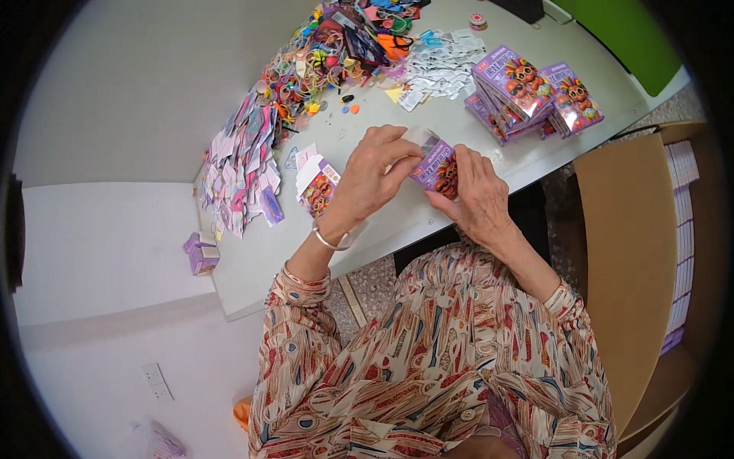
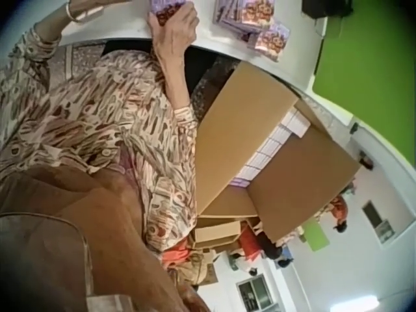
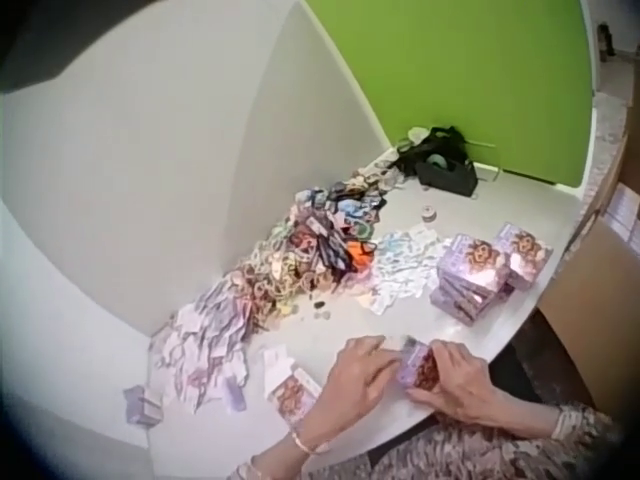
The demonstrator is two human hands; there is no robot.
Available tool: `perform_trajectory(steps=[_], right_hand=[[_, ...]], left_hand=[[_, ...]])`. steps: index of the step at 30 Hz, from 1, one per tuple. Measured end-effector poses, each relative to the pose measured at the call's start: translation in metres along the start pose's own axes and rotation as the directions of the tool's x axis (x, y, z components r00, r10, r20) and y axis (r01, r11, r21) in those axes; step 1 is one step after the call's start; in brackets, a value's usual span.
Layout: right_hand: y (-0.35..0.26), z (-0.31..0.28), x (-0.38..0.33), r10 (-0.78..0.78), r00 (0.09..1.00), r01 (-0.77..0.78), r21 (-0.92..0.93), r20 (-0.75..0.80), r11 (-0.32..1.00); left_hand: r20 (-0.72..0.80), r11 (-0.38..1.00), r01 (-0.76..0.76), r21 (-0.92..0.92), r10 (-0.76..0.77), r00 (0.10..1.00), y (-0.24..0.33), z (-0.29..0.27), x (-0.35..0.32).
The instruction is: Packaging collectible cards or stickers into small individual boxes.
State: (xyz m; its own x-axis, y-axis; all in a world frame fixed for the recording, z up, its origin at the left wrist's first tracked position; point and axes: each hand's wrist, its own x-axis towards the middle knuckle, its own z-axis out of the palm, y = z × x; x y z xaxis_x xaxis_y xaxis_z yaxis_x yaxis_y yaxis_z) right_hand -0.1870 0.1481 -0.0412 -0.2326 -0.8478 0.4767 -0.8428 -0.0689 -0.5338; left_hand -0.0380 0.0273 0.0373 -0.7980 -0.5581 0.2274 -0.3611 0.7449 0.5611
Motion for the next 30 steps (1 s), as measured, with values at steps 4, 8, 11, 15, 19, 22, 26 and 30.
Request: perform_trajectory(steps=[4,8,11,15,19,22,26,30], right_hand=[[0.01,0.001,-0.003,0.076,0.997,-0.076,0.025,0.01,0.997],[0.009,0.001,-0.001,0.08,0.997,-0.08,0.045,0.0,0.996],[0.003,0.005,0.001,0.04,0.999,-0.038,0.047,-0.022,0.998],[0.006,0.005,-0.001,0.055,0.998,-0.055,0.024,-0.008,0.998],[0.008,0.006,-0.002,0.076,0.997,-0.076,0.014,0.005,0.997],[0.005,0.008,0.0,0.045,0.999,-0.045,0.024,-0.003,0.999],[0.013,0.006,-0.003,0.068,0.997,-0.068,-0.003,-0.022,0.998],[0.009,0.007,0.0,0.052,0.999,-0.052,0.003,-0.001,0.999]], left_hand=[[-0.005,0.873,0.234,-0.428,-0.261,0.965,-0.04,-0.03,0.01],[-0.252,0.862,0.417,-0.288,-0.488,0.836,-0.171,-0.074,0.012],[-0.366,0.827,0.546,-0.135,-0.554,0.748,-0.245,-0.084,-0.006],[-0.441,0.8,0.58,0.153,-0.469,0.765,-0.262,-0.062,0.009],[-0.503,0.745,0.568,0.351,-0.361,0.785,-0.256,-0.044,0.023],[-0.415,0.842,0.492,0.221,-0.375,0.829,-0.269,-0.065,0.01],[-0.143,0.762,0.578,-0.292,-0.632,0.762,-0.238,-0.092,0.001],[0.012,0.79,0.613,-0.004,-0.613,0.79,-0.239,-0.119,-0.042]])
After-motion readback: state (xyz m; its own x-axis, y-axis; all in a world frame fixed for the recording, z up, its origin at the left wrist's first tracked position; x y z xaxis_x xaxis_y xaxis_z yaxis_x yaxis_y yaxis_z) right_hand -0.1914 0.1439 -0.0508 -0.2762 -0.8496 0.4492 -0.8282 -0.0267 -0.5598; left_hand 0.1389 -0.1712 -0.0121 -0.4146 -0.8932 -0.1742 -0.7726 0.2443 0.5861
